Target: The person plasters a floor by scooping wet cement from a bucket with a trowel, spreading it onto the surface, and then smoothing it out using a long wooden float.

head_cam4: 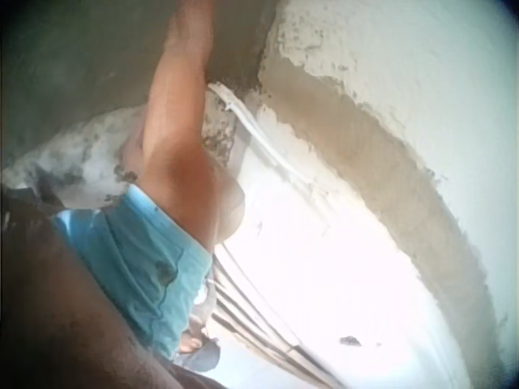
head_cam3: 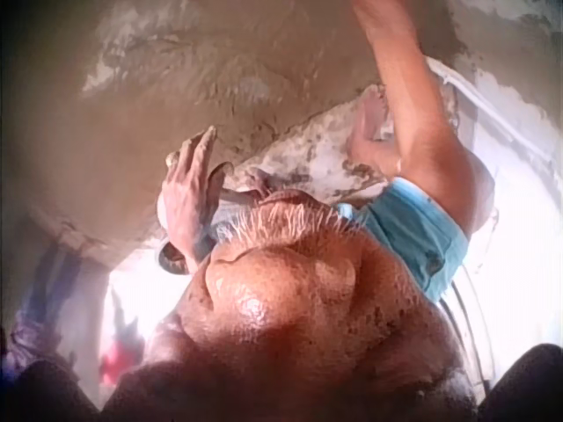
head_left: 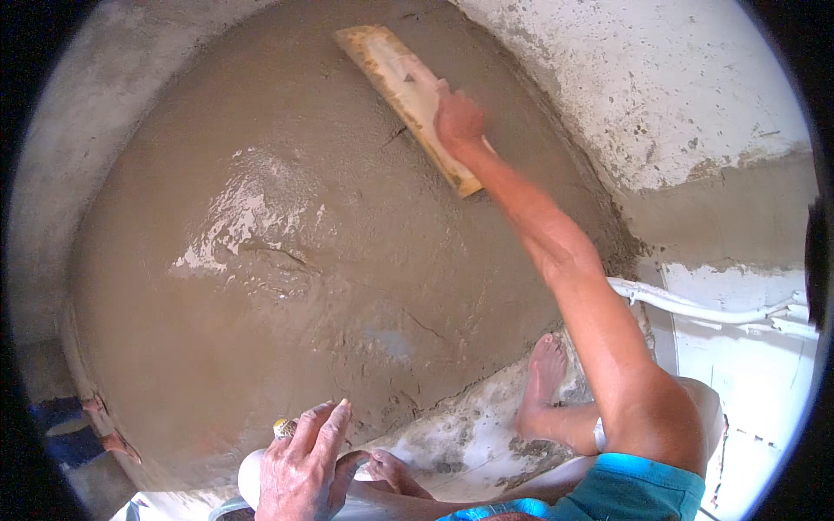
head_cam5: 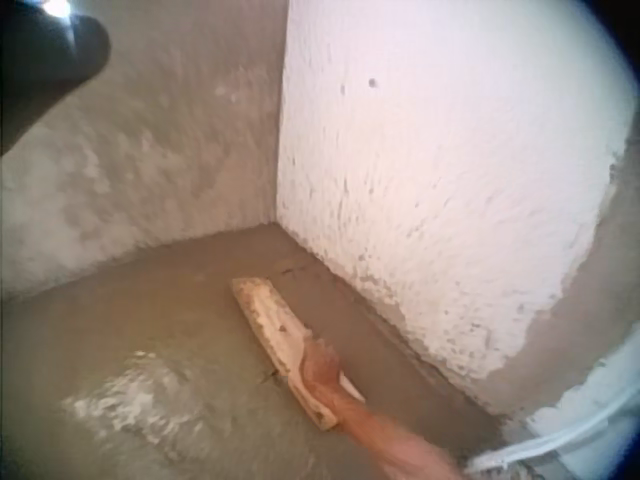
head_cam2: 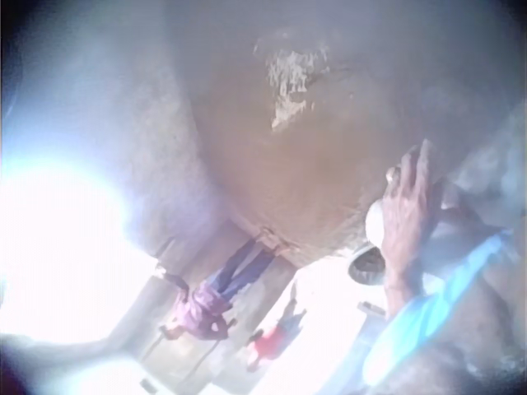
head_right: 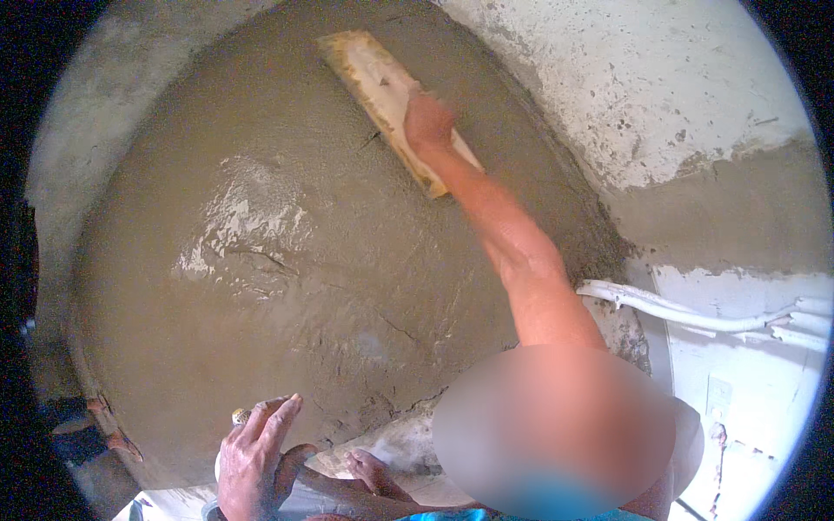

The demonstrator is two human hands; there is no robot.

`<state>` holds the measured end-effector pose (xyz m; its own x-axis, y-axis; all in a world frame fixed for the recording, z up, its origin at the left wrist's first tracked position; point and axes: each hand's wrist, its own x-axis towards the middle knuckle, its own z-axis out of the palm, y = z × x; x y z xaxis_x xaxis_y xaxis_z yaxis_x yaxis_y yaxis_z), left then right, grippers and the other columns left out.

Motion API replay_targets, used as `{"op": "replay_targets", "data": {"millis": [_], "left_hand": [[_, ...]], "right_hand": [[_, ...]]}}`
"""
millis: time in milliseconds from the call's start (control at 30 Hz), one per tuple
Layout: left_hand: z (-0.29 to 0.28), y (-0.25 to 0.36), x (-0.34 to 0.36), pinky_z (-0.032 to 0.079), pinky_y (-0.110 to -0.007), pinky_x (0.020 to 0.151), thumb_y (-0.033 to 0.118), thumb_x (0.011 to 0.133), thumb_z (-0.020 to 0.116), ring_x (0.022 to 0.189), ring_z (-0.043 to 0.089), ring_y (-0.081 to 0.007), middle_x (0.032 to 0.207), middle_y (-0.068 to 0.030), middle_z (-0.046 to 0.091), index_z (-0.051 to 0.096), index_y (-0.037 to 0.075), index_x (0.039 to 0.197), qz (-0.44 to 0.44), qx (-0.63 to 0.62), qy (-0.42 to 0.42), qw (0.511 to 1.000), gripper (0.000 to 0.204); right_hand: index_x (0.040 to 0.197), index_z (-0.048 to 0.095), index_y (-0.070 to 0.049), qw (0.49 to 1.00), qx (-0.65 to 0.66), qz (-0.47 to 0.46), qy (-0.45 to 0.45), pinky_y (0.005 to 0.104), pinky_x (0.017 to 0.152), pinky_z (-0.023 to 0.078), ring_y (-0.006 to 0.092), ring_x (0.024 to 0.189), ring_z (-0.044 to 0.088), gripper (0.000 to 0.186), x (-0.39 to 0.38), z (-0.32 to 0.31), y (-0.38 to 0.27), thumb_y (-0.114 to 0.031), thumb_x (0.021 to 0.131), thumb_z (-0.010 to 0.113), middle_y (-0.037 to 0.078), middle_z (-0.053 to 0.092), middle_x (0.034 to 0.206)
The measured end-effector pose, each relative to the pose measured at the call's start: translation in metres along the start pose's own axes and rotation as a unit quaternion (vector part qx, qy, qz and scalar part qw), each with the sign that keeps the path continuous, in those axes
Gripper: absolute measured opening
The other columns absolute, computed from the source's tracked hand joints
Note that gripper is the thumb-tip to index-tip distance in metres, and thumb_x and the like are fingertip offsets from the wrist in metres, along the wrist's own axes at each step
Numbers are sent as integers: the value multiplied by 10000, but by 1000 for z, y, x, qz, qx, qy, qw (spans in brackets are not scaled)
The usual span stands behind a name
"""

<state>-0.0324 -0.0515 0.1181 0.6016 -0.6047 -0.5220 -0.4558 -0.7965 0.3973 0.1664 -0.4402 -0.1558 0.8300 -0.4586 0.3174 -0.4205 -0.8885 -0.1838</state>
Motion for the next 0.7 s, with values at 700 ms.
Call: {"op": "replay_targets", "data": {"millis": [700], "left_hand": [[27, -36, -38, 483, -424, 764, 176, 774, 697, 908, 596, -354, 1083, -141, 571, 507, 39, 1250, 65, -9, 85, 994, 531]], "right_hand": [[952, 523, -4, 934, 318, -92, -136, 521, 686, 456, 417, 820, 611, 275, -131, -59, -166, -156, 731, 585, 229, 622, 821]]}}
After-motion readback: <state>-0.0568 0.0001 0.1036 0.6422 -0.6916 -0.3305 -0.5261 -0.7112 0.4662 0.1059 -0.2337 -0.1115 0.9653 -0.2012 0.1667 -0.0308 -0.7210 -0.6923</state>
